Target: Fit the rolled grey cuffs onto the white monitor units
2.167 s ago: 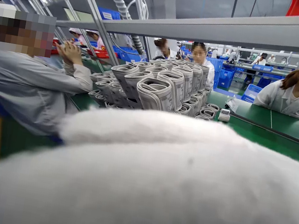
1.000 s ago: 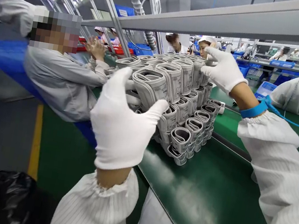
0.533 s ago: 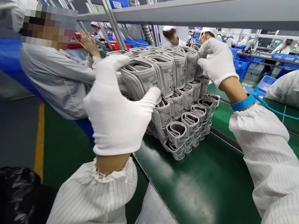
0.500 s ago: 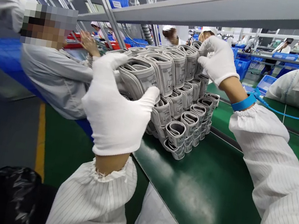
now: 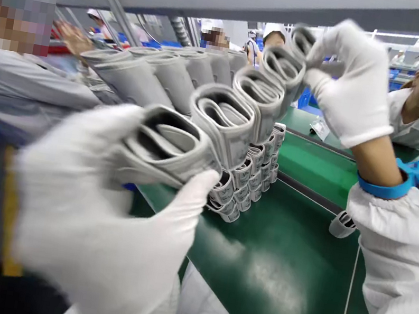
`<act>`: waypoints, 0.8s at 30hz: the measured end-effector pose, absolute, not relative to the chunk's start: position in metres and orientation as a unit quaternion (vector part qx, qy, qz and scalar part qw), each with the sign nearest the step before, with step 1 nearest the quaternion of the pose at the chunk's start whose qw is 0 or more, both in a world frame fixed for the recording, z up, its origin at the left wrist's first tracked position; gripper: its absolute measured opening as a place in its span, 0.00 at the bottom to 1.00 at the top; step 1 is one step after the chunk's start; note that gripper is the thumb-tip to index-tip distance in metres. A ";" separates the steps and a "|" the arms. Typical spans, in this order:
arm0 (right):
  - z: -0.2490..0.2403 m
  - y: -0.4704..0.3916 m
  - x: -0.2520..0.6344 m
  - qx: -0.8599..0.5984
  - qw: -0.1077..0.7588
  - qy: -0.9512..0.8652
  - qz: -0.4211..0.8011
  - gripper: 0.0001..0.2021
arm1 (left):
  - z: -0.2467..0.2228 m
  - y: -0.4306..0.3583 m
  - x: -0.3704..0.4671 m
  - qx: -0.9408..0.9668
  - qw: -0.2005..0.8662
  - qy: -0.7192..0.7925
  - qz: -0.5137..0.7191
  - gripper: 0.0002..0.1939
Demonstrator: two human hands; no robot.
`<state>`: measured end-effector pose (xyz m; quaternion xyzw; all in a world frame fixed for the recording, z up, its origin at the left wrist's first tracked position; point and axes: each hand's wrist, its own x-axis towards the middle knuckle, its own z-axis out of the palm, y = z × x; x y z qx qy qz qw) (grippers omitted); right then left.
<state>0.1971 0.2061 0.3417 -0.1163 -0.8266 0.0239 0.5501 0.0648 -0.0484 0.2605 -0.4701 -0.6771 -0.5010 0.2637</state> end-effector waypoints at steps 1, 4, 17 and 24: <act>0.331 0.212 0.195 -0.125 0.539 -0.831 0.048 0.07 | 0.254 -0.042 0.066 -0.469 0.287 -0.669 -0.500 0.32; 0.305 0.226 0.183 -0.173 0.512 -0.829 0.147 0.06 | 0.237 -0.026 0.064 -0.484 0.321 -0.650 -0.489 0.31; 0.283 0.238 0.148 -0.239 0.450 -0.820 0.260 0.06 | 0.223 -0.013 0.054 -0.436 0.344 -0.676 -0.484 0.28; 0.270 0.245 0.142 -0.253 0.448 -0.838 0.182 0.05 | 0.217 -0.007 0.047 -0.389 0.355 -0.692 -0.493 0.24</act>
